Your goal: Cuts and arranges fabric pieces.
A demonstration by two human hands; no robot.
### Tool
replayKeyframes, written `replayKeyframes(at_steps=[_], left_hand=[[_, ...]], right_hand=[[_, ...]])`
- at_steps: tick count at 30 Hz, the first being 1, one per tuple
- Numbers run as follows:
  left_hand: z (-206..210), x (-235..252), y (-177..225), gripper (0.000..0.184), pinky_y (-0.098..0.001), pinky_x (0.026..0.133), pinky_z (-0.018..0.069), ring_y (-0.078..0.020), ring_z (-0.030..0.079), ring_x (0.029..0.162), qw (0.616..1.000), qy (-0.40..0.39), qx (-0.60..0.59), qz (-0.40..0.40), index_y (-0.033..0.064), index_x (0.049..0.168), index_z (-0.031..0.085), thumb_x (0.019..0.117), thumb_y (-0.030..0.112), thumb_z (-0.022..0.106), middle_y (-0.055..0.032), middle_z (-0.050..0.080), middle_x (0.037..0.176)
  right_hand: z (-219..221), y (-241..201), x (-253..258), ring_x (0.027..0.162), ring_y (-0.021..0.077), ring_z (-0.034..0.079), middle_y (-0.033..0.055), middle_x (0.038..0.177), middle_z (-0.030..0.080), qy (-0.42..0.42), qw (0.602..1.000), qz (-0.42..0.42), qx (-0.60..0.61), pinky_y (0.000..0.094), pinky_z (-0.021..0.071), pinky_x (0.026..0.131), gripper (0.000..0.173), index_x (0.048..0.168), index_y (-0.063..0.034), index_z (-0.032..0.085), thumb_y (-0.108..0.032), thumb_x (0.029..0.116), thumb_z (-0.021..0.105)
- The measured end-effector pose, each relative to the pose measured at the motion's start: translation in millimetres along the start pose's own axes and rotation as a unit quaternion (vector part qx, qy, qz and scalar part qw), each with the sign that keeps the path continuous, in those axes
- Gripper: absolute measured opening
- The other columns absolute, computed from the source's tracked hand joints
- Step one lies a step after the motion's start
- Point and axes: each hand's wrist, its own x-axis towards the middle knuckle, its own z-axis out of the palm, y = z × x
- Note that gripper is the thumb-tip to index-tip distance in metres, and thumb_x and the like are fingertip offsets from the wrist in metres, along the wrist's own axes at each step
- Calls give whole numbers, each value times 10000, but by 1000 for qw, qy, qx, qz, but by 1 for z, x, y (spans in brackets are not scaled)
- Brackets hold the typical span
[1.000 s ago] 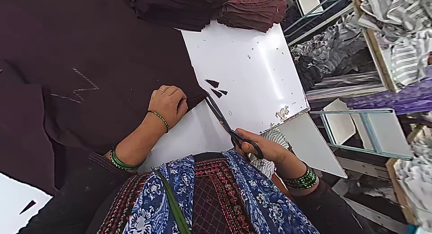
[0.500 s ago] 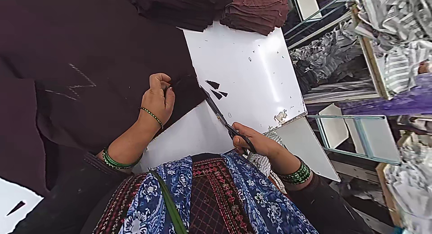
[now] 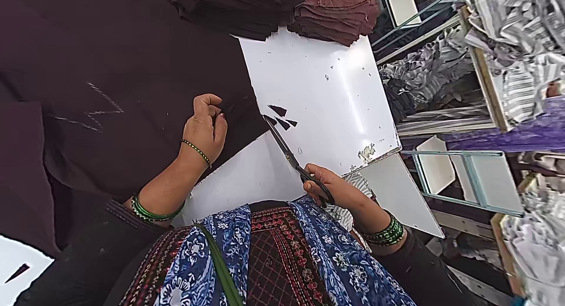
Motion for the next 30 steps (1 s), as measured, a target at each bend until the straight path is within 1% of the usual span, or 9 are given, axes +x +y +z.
replayKeyframes(at_steps=[5, 11, 14, 18, 23, 25, 27, 28, 30], left_hand=[[1, 0, -1, 317, -420, 691, 537, -252, 643, 768, 1000, 1, 12, 7, -35, 1336, 424, 1038, 70, 444, -175, 655, 943], [1, 0, -2, 319, -393, 684, 526, -225, 630, 753, 1000, 2, 15, 9, -39, 1334, 428, 1034, 67, 451, -164, 650, 927], [1, 0, -2, 323, -384, 673, 520, -215, 619, 734, 1000, 2, 15, 14, -43, 1332, 426, 1030, 66, 453, -160, 644, 915], [1, 0, -5, 370, -456, 770, 552, -258, 680, 853, 998, -29, 8, 51, -45, 1344, 458, 1018, 129, 479, -172, 694, 989], [3, 1, -11, 397, -596, 891, 502, -323, 696, 1003, 993, -74, 14, 94, -37, 1283, 591, 1005, 241, 536, -144, 742, 1029], [3, 2, -4, 353, -580, 929, 490, -315, 691, 1032, 992, -83, 20, 91, -30, 1226, 638, 1011, 232, 539, -151, 740, 1046], [8, 6, 12, 328, -540, 974, 501, -312, 669, 1100, 988, -87, 47, 121, -33, 1221, 659, 1016, 191, 533, -178, 708, 1147], [15, 11, 23, 369, -565, 1055, 453, -349, 617, 1231, 983, -94, 72, 141, -39, 1287, 632, 1017, 189, 529, -207, 662, 1284], [37, 29, 46, 542, -638, 1195, 254, -419, 379, 1479, 971, -113, 142, 156, -47, 1473, 476, 1023, 248, 546, -262, 440, 1554]], right_hand=[[-5, -2, 1, 515, 0, 524, -111, 650, 512, -35, 999, 1, -30, 164, 462, 511, 725, 1036, -150, 443, -759, 736, 699], [-3, -6, 7, 445, 8, 517, -112, 561, 485, 27, 999, -27, 18, 162, 469, 459, 462, 969, -148, 460, -547, 893, 679], [-5, -2, 6, 441, 10, 516, -111, 561, 483, 71, 996, -40, 44, 159, 464, 451, 434, 964, -143, 458, -500, 885, 692], [-4, 27, 12, 459, -15, 537, -139, 596, 547, 80, 961, -209, 160, 155, 478, 446, 598, 972, -190, 500, -655, 748, 802], [-6, 55, 33, 541, -20, 612, -146, 679, 641, 121, 875, -412, 223, 159, 526, 506, 449, 1012, -239, 539, -585, 832, 760], [-4, 60, 39, 557, -11, 632, -134, 696, 662, 139, 841, -462, 243, 160, 543, 529, 423, 1027, -237, 547, -574, 856, 737], [-2, 66, 44, 585, -9, 652, -132, 727, 685, 147, 815, -501, 249, 159, 552, 554, 404, 1051, -247, 547, -568, 875, 718], [-1, 68, 45, 595, -10, 654, -133, 735, 687, 148, 807, -513, 251, 158, 552, 560, 401, 1055, -251, 547, -566, 875, 720], [1, 70, 47, 602, -16, 655, -136, 737, 687, 148, 797, -526, 255, 152, 551, 563, 385, 1047, -263, 558, -548, 865, 743]])
